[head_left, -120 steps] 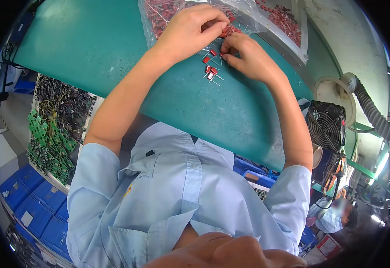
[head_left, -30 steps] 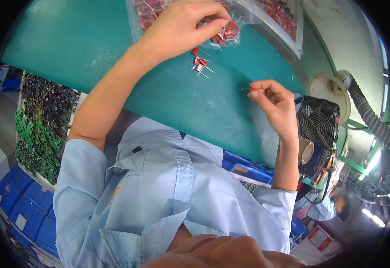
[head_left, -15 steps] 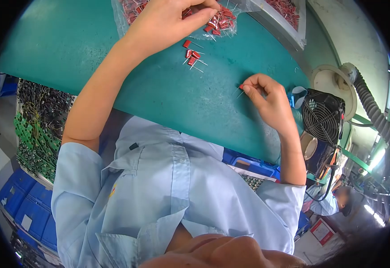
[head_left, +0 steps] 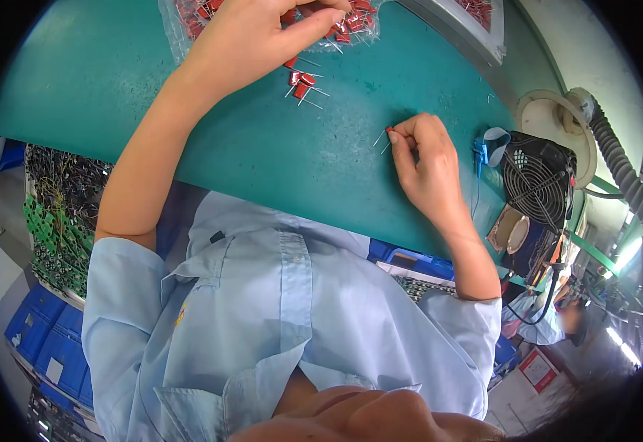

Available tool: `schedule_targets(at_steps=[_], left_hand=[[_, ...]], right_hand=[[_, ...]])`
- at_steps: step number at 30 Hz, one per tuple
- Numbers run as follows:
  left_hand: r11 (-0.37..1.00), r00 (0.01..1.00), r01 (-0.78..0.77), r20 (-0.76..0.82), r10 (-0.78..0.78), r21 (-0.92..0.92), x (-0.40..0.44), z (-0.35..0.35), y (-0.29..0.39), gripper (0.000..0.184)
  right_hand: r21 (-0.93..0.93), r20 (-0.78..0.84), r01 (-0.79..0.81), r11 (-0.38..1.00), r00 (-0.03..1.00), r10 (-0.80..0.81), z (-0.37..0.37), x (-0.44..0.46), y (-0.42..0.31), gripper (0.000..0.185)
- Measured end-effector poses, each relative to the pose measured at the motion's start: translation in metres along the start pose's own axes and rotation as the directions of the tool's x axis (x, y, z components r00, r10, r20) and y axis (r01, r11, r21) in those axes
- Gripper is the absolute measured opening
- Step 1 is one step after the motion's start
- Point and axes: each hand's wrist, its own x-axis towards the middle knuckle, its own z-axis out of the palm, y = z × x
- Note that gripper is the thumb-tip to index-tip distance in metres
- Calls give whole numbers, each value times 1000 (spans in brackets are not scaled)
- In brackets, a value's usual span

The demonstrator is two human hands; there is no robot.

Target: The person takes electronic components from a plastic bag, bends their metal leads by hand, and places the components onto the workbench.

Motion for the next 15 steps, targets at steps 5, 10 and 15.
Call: schedule_targets(at_steps=[5,10,15], left_hand=[[978,980,192,76,-187,-76,2,-8,16,12],[995,995,96,42,-95,-20,0,-2,9,12],[997,998,69,4,-69,-31,-1,-4,-1,13]], right_hand=[[-90,-52,121,989,991,-126,6,-4,0,15],[-186,-69,214,959,971,-230,8,-6,-3,20],[-4,-34,64,998,997,-65,-3,3,0,9]])
